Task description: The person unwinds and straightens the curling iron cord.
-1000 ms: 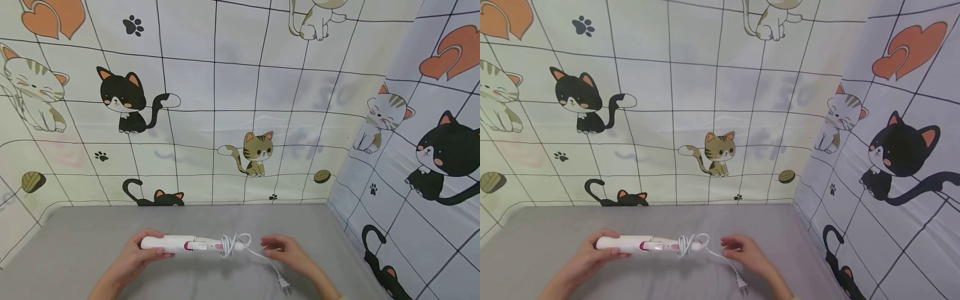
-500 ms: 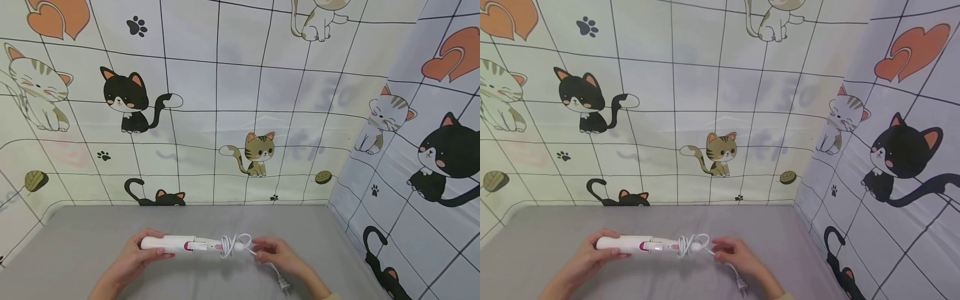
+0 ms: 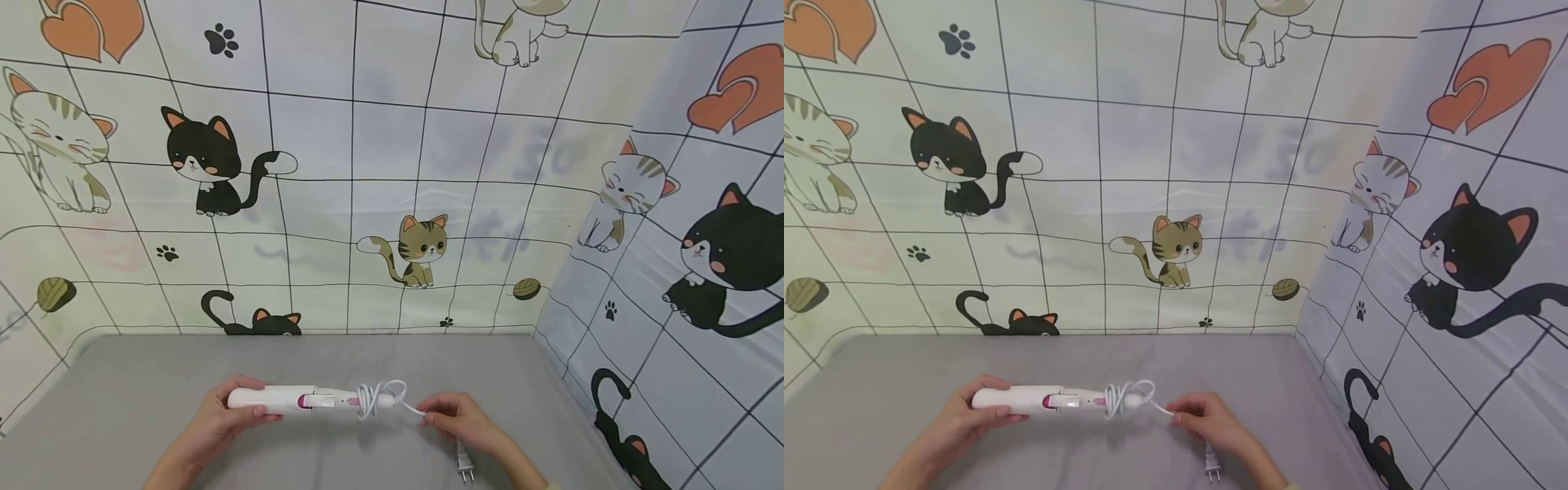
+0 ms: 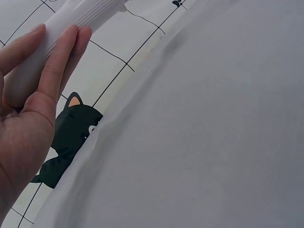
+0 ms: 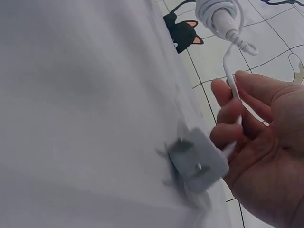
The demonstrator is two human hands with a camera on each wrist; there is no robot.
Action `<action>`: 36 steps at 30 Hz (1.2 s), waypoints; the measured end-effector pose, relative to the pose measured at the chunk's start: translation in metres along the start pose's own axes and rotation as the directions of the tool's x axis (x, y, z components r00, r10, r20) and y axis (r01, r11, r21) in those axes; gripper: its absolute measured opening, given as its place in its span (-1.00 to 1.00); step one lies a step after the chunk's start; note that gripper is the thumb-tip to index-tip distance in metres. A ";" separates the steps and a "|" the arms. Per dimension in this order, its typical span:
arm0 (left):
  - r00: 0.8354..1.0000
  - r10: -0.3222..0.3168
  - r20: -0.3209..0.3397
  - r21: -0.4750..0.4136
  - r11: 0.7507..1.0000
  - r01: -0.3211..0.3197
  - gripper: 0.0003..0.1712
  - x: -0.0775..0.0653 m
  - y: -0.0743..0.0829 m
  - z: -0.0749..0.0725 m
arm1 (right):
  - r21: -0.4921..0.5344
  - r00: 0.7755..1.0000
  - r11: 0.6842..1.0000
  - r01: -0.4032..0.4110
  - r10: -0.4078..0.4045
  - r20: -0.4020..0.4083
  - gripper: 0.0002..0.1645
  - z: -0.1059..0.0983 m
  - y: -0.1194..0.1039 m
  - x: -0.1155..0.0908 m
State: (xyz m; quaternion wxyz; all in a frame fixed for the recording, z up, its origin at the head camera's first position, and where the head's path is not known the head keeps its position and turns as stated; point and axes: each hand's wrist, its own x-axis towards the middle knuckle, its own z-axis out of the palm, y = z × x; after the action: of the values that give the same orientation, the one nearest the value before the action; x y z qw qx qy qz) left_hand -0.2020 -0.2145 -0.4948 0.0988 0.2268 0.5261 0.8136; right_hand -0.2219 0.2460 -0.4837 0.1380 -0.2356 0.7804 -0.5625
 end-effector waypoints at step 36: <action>0.993 0.112 0.025 -0.116 0.987 -0.109 -0.39 -0.005 0.005 -0.010 | -0.203 0.968 0.978 -0.042 -0.011 -0.251 -0.76 -0.070 -0.015 -0.045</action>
State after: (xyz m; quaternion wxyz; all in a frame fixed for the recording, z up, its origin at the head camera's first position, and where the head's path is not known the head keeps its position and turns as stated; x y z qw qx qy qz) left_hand -0.2020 -0.2268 -0.4951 0.0746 0.2623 0.4638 0.8429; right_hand -0.2142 0.3222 -0.4486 0.0175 -0.1697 0.8477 -0.5023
